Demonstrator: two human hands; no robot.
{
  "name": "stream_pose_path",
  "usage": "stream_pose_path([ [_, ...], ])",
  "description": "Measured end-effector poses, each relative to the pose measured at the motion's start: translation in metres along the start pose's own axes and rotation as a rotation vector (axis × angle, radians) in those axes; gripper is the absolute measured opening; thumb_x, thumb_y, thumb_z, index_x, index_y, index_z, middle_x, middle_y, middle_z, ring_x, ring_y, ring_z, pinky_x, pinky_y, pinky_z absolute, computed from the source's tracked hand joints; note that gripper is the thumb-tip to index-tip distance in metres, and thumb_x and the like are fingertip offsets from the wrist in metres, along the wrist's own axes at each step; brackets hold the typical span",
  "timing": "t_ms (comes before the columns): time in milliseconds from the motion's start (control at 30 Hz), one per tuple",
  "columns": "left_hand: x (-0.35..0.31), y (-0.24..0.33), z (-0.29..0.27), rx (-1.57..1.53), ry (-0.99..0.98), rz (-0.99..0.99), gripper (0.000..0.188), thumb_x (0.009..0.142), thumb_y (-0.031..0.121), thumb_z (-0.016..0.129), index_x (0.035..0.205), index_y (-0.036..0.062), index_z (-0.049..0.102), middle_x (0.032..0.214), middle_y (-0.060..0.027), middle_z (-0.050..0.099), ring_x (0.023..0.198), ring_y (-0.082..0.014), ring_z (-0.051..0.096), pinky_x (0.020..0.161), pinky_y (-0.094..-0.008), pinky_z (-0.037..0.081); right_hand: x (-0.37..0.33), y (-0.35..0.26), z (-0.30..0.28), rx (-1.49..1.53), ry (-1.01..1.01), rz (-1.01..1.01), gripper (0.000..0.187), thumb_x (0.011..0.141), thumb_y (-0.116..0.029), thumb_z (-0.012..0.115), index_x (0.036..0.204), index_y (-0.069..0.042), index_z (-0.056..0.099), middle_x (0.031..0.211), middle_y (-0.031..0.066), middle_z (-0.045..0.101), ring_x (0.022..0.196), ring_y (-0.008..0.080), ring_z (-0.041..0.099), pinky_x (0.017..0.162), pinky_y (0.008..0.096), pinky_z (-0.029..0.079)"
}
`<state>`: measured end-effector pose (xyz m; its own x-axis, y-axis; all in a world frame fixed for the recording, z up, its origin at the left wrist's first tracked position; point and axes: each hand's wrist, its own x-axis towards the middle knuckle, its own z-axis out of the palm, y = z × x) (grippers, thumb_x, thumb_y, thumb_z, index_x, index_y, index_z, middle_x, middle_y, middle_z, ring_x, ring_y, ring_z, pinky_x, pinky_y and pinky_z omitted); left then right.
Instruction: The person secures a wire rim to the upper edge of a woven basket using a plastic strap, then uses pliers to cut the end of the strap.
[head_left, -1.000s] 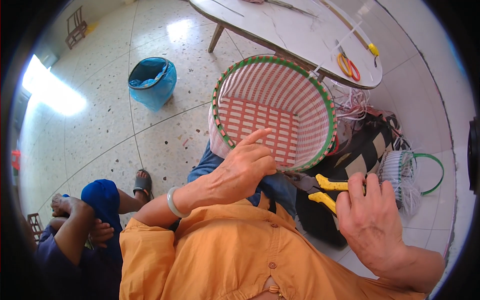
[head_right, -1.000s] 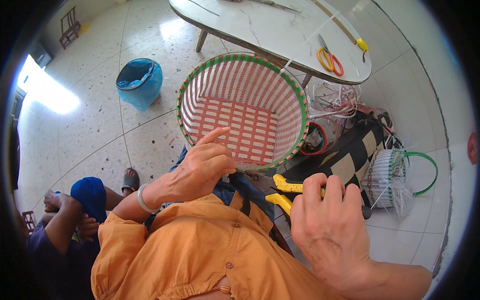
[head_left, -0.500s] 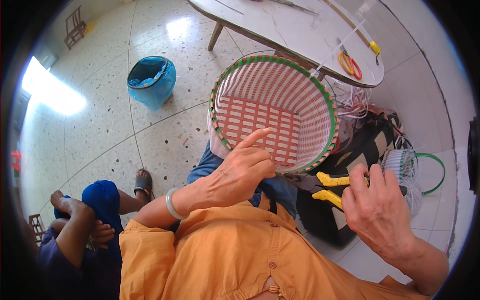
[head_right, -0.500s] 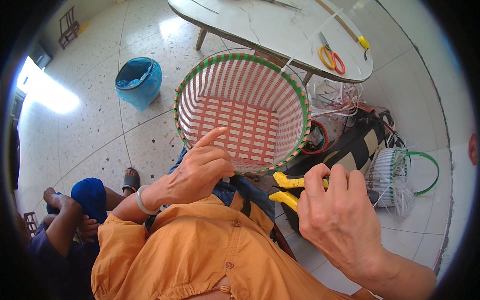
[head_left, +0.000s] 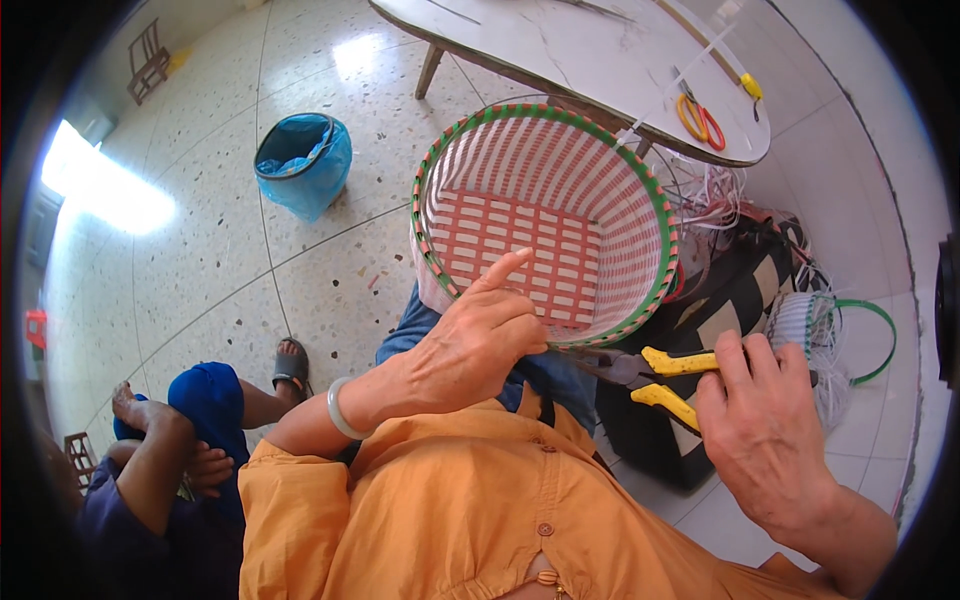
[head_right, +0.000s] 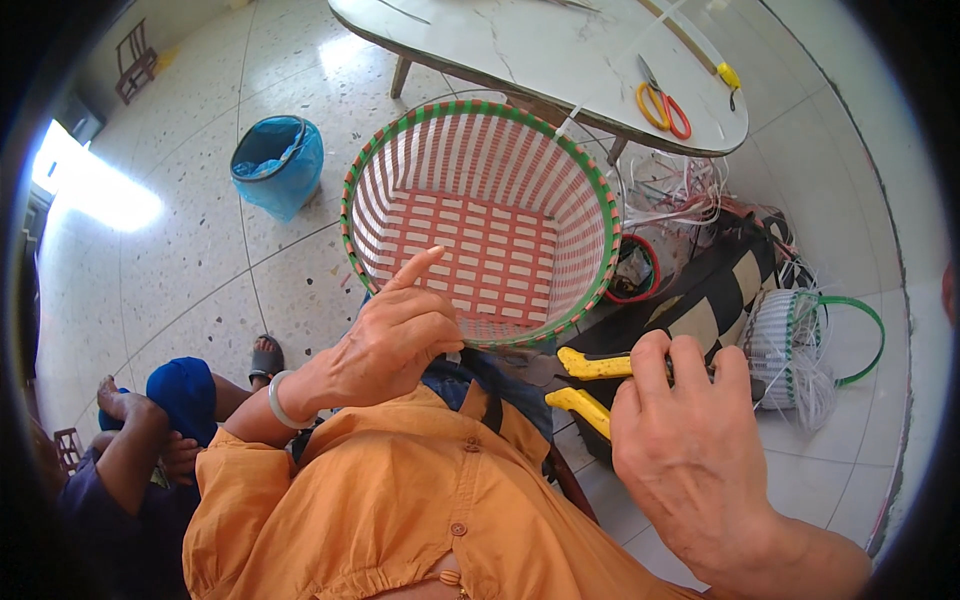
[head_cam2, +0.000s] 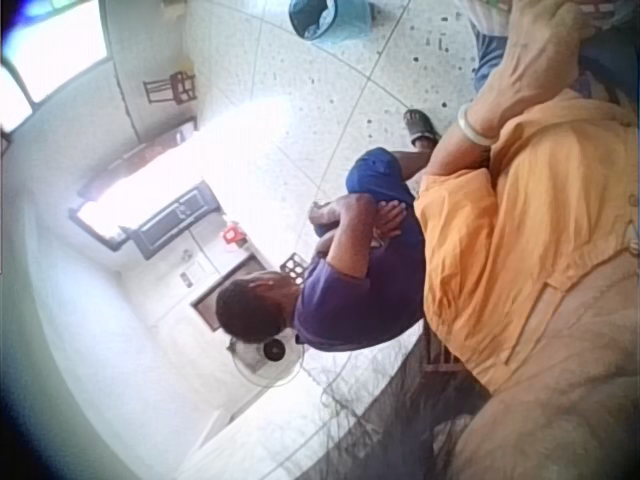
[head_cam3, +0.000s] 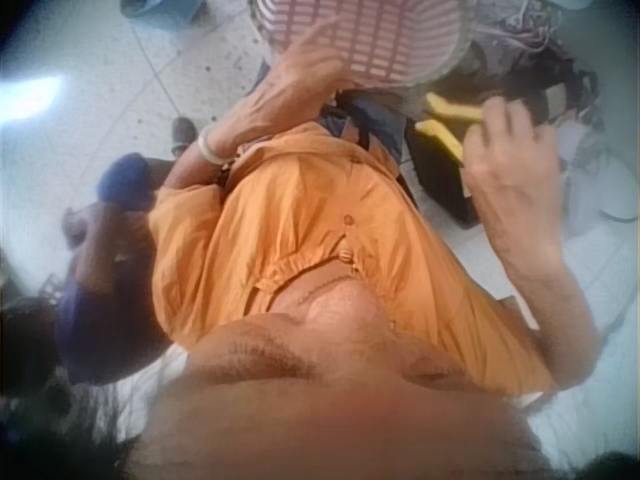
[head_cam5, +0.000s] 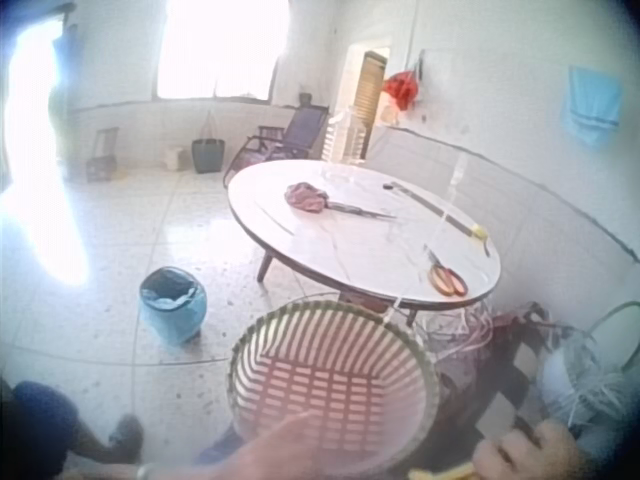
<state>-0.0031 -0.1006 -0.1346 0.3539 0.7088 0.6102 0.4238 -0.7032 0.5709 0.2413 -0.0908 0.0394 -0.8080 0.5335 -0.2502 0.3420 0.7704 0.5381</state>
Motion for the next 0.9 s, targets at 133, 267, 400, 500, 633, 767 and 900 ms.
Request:
stream_pose_path([
  [133, 0.000, 0.002, 0.000, -0.001, -0.002, -0.010, 0.014, 0.076, -0.005, 0.069, 0.081, 0.0038, 0.060, 0.077, -0.0089, 0.061, 0.075, -0.0242, 0.063, 0.116, -0.0554, 0.027, -0.004, -0.002, 0.001, 0.010, -0.015, 0.020, 0.012, 0.073, -0.013, 0.064, 0.075, -0.001, 0.063, 0.100, 0.0170, 0.056, 0.087, 0.0257, 0.050, 0.068, 0.0390, 0.038],
  [267, 0.001, 0.001, -0.001, -0.002, -0.016, -0.016, 0.012, 0.078, -0.005, 0.067, 0.080, 0.0039, 0.059, 0.077, -0.0087, 0.061, 0.074, -0.0238, 0.062, 0.117, -0.0554, 0.026, -0.004, -0.003, 0.003, 0.029, 0.007, 0.008, 0.012, 0.073, -0.012, 0.064, 0.073, 0.000, 0.063, 0.097, 0.0173, 0.056, 0.080, 0.0258, 0.049, 0.065, 0.0374, 0.038],
  [400, 0.001, 0.000, 0.000, -0.006, -0.018, -0.007, 0.011, 0.080, -0.004, 0.067, 0.080, 0.0038, 0.059, 0.076, -0.0083, 0.060, 0.073, -0.0234, 0.062, 0.117, -0.0554, 0.026, -0.001, 0.000, 0.002, 0.020, 0.019, -0.025, 0.011, 0.074, -0.010, 0.064, 0.072, 0.001, 0.063, 0.093, 0.0178, 0.056, 0.072, 0.0252, 0.047, 0.061, 0.0359, 0.036],
  [500, 0.001, 0.000, -0.001, -0.002, -0.026, -0.004, 0.011, 0.080, -0.004, 0.066, 0.080, 0.0039, 0.059, 0.075, -0.0078, 0.060, 0.073, -0.0229, 0.062, 0.117, -0.0554, 0.025, 0.002, 0.003, 0.005, -0.018, 0.052, -0.058, 0.012, 0.075, -0.009, 0.063, 0.071, 0.002, 0.063, 0.092, 0.0177, 0.056, 0.071, 0.0246, 0.046, 0.060, 0.0356, 0.036],
  [633, 0.000, 0.000, -0.002, 0.003, -0.039, -0.002, 0.011, 0.081, -0.004, 0.066, 0.080, 0.0045, 0.059, 0.074, -0.0071, 0.059, 0.073, -0.0219, 0.062, 0.118, -0.0553, 0.024, 0.006, 0.009, 0.007, -0.060, 0.074, -0.094, 0.013, 0.075, -0.009, 0.063, 0.071, 0.003, 0.063, 0.091, 0.0176, 0.056, 0.070, 0.0244, 0.046, 0.059, 0.0354, 0.035],
  [767, 0.001, 0.000, -0.003, -0.001, -0.038, 0.005, 0.011, 0.082, -0.004, 0.066, 0.079, 0.0051, 0.059, 0.073, -0.0066, 0.059, 0.072, -0.0215, 0.063, 0.118, -0.0556, 0.023, 0.007, 0.012, 0.008, -0.052, 0.058, -0.124, 0.013, 0.075, -0.009, 0.063, 0.070, 0.003, 0.063, 0.090, 0.0177, 0.056, 0.070, 0.0249, 0.046, 0.059, 0.0355, 0.036],
  [900, 0.001, -0.001, -0.004, 0.007, -0.054, 0.007, 0.012, 0.082, -0.004, 0.066, 0.079, 0.0053, 0.059, 0.073, -0.0067, 0.059, 0.072, -0.0215, 0.063, 0.118, -0.0563, 0.022, 0.007, 0.017, 0.014, -0.073, 0.139, -0.151, 0.013, 0.074, -0.011, 0.063, 0.070, 0.002, 0.063, 0.091, 0.0162, 0.055, 0.072, 0.0252, 0.047, 0.060, 0.0354, 0.037],
])
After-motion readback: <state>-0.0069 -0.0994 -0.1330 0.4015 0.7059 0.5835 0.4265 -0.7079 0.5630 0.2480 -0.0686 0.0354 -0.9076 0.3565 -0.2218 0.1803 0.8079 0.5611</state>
